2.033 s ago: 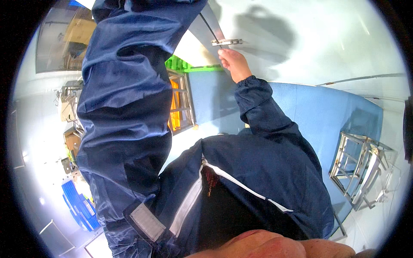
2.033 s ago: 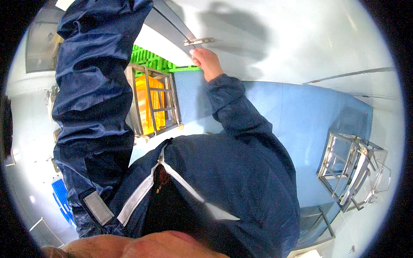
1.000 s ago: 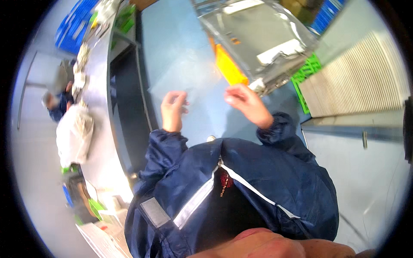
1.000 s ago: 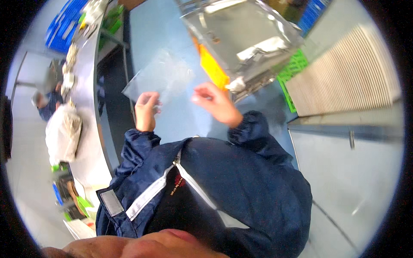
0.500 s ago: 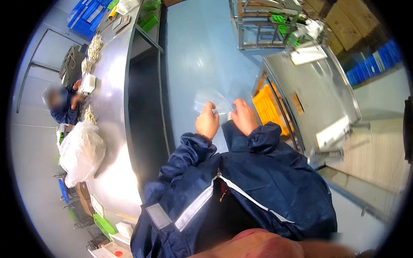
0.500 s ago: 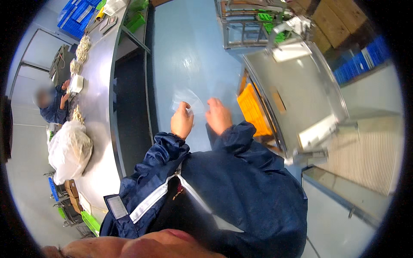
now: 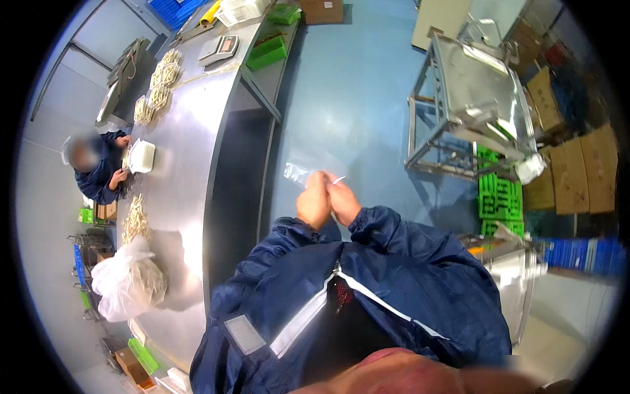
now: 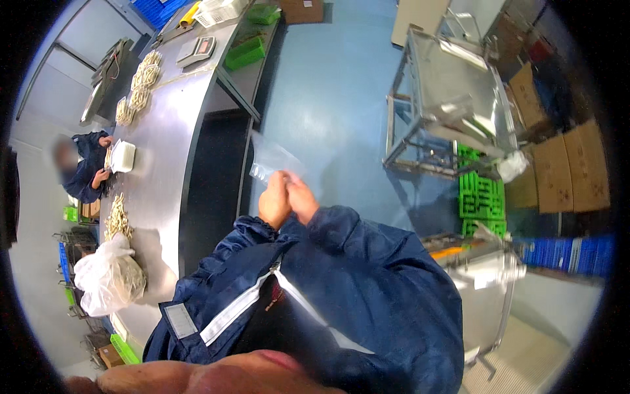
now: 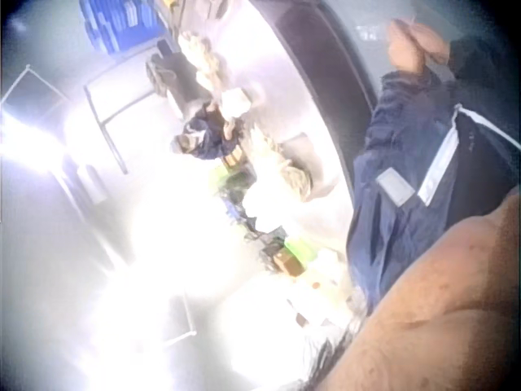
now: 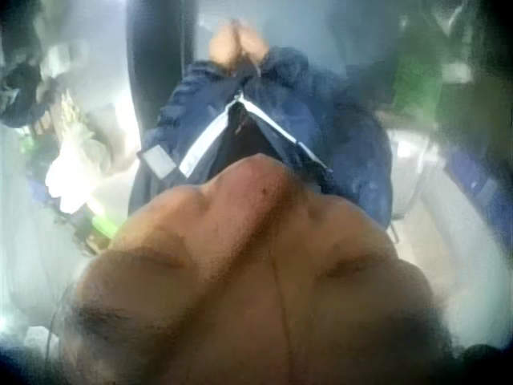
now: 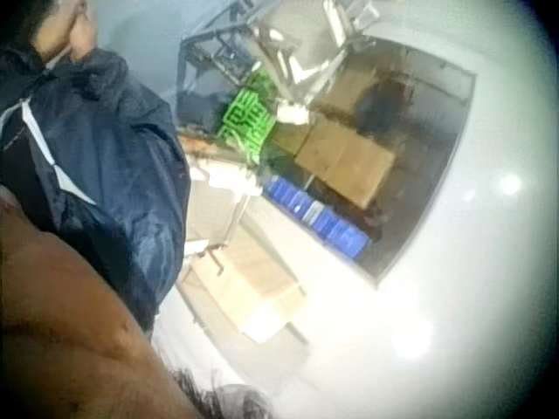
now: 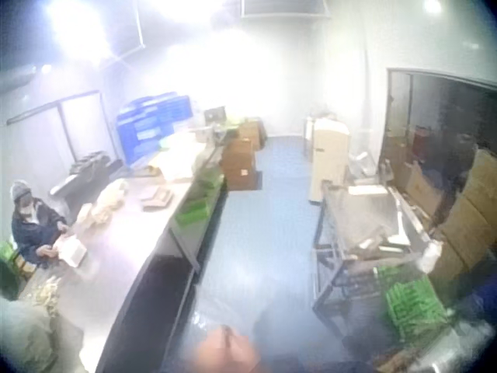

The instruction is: The person repeatedly picks small items from a green basket, places them into clear plastic bags, and sets the filled bags on a table. The person then walks to a shelf and retrieves a plastic bag.

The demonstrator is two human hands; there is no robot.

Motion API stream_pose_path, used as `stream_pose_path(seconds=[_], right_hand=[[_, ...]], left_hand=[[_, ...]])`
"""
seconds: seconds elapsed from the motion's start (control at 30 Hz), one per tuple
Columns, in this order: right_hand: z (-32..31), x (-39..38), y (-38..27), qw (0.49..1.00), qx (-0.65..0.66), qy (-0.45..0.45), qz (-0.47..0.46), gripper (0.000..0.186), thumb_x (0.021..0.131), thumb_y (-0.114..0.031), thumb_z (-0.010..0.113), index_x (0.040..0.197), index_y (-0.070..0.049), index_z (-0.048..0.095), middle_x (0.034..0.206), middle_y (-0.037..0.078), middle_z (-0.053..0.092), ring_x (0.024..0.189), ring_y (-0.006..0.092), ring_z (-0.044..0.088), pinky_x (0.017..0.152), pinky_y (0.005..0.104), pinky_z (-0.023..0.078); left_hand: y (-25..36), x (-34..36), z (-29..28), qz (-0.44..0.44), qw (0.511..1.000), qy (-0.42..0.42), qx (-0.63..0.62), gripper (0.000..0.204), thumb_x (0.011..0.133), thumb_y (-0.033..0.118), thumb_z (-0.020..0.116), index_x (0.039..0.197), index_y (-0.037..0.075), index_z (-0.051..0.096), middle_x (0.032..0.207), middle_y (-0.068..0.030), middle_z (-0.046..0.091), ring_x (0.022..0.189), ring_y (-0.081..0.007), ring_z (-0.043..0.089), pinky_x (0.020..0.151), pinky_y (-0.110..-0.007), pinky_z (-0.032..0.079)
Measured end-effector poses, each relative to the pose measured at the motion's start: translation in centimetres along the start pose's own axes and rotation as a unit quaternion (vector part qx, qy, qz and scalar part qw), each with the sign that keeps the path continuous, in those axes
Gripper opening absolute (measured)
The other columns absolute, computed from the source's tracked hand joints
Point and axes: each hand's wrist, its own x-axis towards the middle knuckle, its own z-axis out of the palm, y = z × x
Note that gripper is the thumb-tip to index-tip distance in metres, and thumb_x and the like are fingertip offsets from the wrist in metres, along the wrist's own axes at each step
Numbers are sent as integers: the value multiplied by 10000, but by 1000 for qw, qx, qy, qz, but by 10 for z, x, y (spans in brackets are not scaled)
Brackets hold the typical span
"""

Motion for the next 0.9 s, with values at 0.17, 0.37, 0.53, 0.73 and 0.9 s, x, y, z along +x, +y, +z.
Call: stream_pose_path(seconds=[0.17, 0.37, 0.53, 0.73, 0.9], right_hand=[[-34, 215, -115, 999, -31, 40, -1, 577, 1026, -311, 435, 1514, -113, 198, 1506, 118, 328, 1360, 238, 364, 1108, 371, 338], [-94, 409, -309, 950, 86, 207, -217, 667, 988, -344, 501, 1523, -151, 153, 1533, 129, 228, 1358, 345, 331, 1108, 480, 313], [-141, 591, -428, 915, 146, 163, -339, 700, 987, -355, 499, 1529, -156, 103, 1564, 141, 138, 1396, 336, 265, 1152, 451, 258], [-144, 820, -539, 943, 82, 169, -276, 645, 992, -214, 474, 1516, -87, 121, 1534, 162, 223, 1379, 314, 323, 1149, 417, 273], [-126, 966, -541, 807, -541, 70, -224, 353, 939, -85, 437, 1271, 20, 491, 1241, 245, 548, 1167, 375, 530, 992, 418, 426]], left_hand=[[-17, 207, 22, 205, 977, 6, -50, 232, 822, 54, 566, 1035, 78, 479, 883, -167, 570, 740, -400, 612, 590, -463, 497], [32, 456, 41, 219, 967, -34, -128, 399, 844, 82, 569, 1222, 66, 443, 1017, -172, 576, 784, -382, 619, 689, -440, 522], [13, 657, 151, 17, 923, -120, -366, 465, 899, 134, 569, 1308, 36, 370, 1082, -181, 549, 824, -315, 629, 781, -385, 515], [2, 909, 194, -118, 883, -32, -453, 207, 958, 138, 513, 1120, 25, 452, 922, -105, 588, 738, -130, 553, 592, -287, 456], [-74, 1085, 178, -156, 932, 131, -299, 138, 921, 81, 528, 1040, 13, 513, 929, -111, 598, 765, -191, 578, 659, -328, 471]])
